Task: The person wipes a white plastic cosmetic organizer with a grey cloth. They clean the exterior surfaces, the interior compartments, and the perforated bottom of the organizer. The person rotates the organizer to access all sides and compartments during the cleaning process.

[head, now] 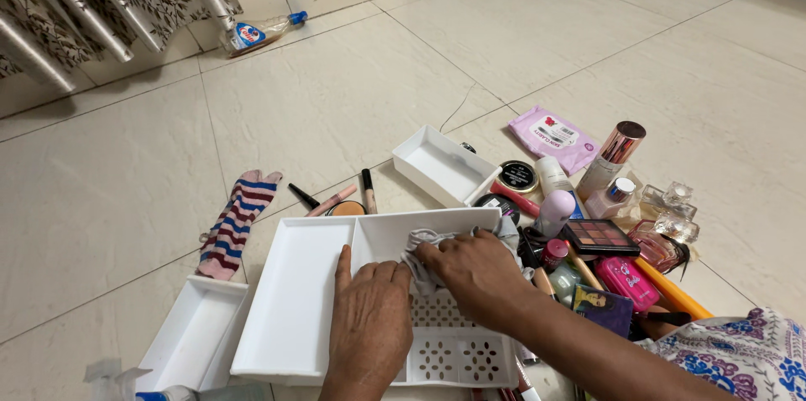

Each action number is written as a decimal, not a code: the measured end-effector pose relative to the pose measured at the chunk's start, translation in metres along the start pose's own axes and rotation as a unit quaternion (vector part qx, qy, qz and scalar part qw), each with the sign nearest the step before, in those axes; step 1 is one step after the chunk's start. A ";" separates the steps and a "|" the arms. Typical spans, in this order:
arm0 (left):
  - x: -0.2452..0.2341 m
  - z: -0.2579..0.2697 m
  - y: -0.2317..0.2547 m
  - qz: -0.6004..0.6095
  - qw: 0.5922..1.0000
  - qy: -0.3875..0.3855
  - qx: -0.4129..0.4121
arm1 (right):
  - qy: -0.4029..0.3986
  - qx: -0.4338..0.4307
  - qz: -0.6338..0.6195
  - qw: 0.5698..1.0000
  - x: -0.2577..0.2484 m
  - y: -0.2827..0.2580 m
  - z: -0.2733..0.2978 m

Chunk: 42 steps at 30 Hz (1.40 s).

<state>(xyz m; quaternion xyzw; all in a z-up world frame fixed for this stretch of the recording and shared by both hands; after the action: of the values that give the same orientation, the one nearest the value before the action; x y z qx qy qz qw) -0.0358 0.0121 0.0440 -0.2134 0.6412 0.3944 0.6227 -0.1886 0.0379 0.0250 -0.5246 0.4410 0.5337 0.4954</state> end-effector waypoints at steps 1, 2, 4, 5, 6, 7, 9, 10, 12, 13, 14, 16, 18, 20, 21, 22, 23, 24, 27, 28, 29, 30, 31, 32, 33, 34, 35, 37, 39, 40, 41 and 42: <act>0.001 -0.002 -0.001 -0.009 1.000 -0.011 -0.002 | -0.007 0.003 -0.002 1.000 0.001 0.001 -0.001; 0.003 -0.004 -0.001 -0.017 1.000 -0.023 -0.003 | 0.026 -0.015 -0.014 0.999 0.000 0.000 0.000; 0.002 -0.003 0.000 -0.011 1.000 -0.001 -0.002 | 0.095 -0.048 -0.036 0.994 -0.003 0.001 0.002; 0.001 -0.003 0.000 -0.008 1.000 0.010 -0.002 | 0.111 -0.045 -0.063 0.991 -0.006 0.003 0.002; 0.000 -0.005 0.000 -0.020 1.000 -0.016 -0.012 | 0.128 -0.042 -0.090 0.987 -0.010 0.004 0.003; 0.000 -0.006 -0.001 -0.030 0.998 -0.043 -0.024 | 0.141 -0.041 -0.117 0.982 -0.014 0.003 0.005; 0.000 -0.004 -0.002 -0.028 0.997 -0.068 -0.038 | 0.150 -0.012 -0.241 0.959 -0.027 0.011 0.006; 0.000 -0.003 -0.002 -0.016 0.997 -0.065 -0.040 | 0.153 0.002 -0.302 0.941 -0.036 0.015 0.007; -0.002 -0.004 -0.002 -0.002 0.999 -0.040 -0.034 | 0.214 0.030 -0.284 0.934 -0.052 0.022 0.013; -0.004 -0.003 -0.002 0.002 1.000 -0.018 -0.025 | 0.246 0.046 -0.274 0.929 -0.060 0.028 0.014; -0.005 -0.003 -0.001 0.006 1.000 0.003 -0.016 | 0.254 0.040 -0.245 0.935 -0.065 0.033 0.013; -0.005 -0.004 0.001 0.007 0.999 -0.021 -0.028 | 0.269 0.031 -0.187 0.944 -0.067 0.043 0.011; -0.006 -0.007 0.003 -0.004 0.998 -0.053 -0.037 | 0.240 0.008 -0.137 0.961 -0.057 0.045 0.005; -0.006 -0.010 0.005 -0.023 0.994 -0.092 -0.046 | 0.217 0.012 -0.109 0.970 -0.046 0.049 0.002; -0.007 -0.010 0.005 -0.025 0.994 -0.094 -0.046 | 0.209 0.026 -0.106 0.972 -0.042 0.050 -0.001; -0.007 -0.010 0.006 -0.026 0.994 -0.096 -0.047 | 0.201 0.040 -0.103 0.973 -0.039 0.051 -0.003; -0.007 -0.009 0.006 -0.027 0.994 -0.098 -0.049 | 0.196 0.046 -0.100 0.974 -0.037 0.052 -0.004; -0.007 -0.009 0.006 -0.029 0.993 -0.101 -0.048 | 0.191 0.052 -0.098 0.975 -0.037 0.053 -0.005; -0.006 -0.009 0.006 -0.030 0.993 -0.101 -0.050 | 0.189 0.054 -0.087 0.977 -0.037 0.053 -0.010; -0.006 -0.008 0.006 -0.029 0.993 -0.100 -0.053 | 0.190 0.053 -0.083 0.977 -0.036 0.053 -0.010; -0.006 -0.010 0.006 -0.028 0.993 -0.098 -0.053 | 0.189 0.045 -0.089 0.977 -0.036 0.054 -0.011; -0.005 -0.011 0.006 -0.025 0.994 -0.096 -0.056 | 0.189 0.038 -0.095 0.977 -0.036 0.055 -0.012; -0.005 -0.011 0.006 -0.024 0.994 -0.093 -0.058 | 0.189 0.030 -0.101 0.976 -0.035 0.056 -0.013; -0.004 -0.011 0.006 -0.022 0.994 -0.091 -0.060 | 0.195 0.025 -0.109 0.974 -0.035 0.056 -0.013; -0.003 -0.012 0.005 -0.024 0.993 -0.098 -0.057 | 0.202 0.020 -0.116 0.972 -0.035 0.057 -0.012; -0.003 -0.014 0.003 -0.025 0.993 -0.105 -0.053 | 0.209 0.015 -0.123 0.970 -0.035 0.058 -0.011; -0.001 -0.015 0.002 -0.026 0.992 -0.112 -0.050 | 0.201 0.016 -0.129 0.971 -0.036 0.058 -0.010; 0.002 -0.019 -0.001 -0.030 0.989 -0.132 -0.059 | 0.185 0.015 -0.142 0.972 -0.039 0.058 -0.009; 0.006 -0.023 -0.003 -0.024 0.988 -0.136 -0.069 | 0.167 0.015 -0.156 0.973 -0.047 0.059 -0.006; 0.009 -0.024 -0.004 -0.015 0.989 -0.129 -0.075 | 0.158 0.015 -0.163 0.974 -0.052 0.059 -0.004; 0.011 -0.025 -0.006 -0.006 0.989 -0.123 -0.082 | 0.162 0.016 -0.168 0.972 -0.059 0.058 -0.001; 0.012 -0.026 -0.007 0.005 0.991 -0.110 -0.081 | 0.165 0.016 -0.173 0.971 -0.068 0.057 0.003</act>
<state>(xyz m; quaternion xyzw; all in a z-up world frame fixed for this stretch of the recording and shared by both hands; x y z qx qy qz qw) -0.0480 -0.0093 0.0286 -0.2153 0.5360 0.4688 0.6683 -0.2481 0.0293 0.0897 -0.6658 0.4275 0.3384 0.5093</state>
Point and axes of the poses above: each hand's wrist, its own z-axis away from the middle knuckle, its own x-axis out of the palm, y = z × x, the point moved 2 cm from there along -z, towards the middle knuckle
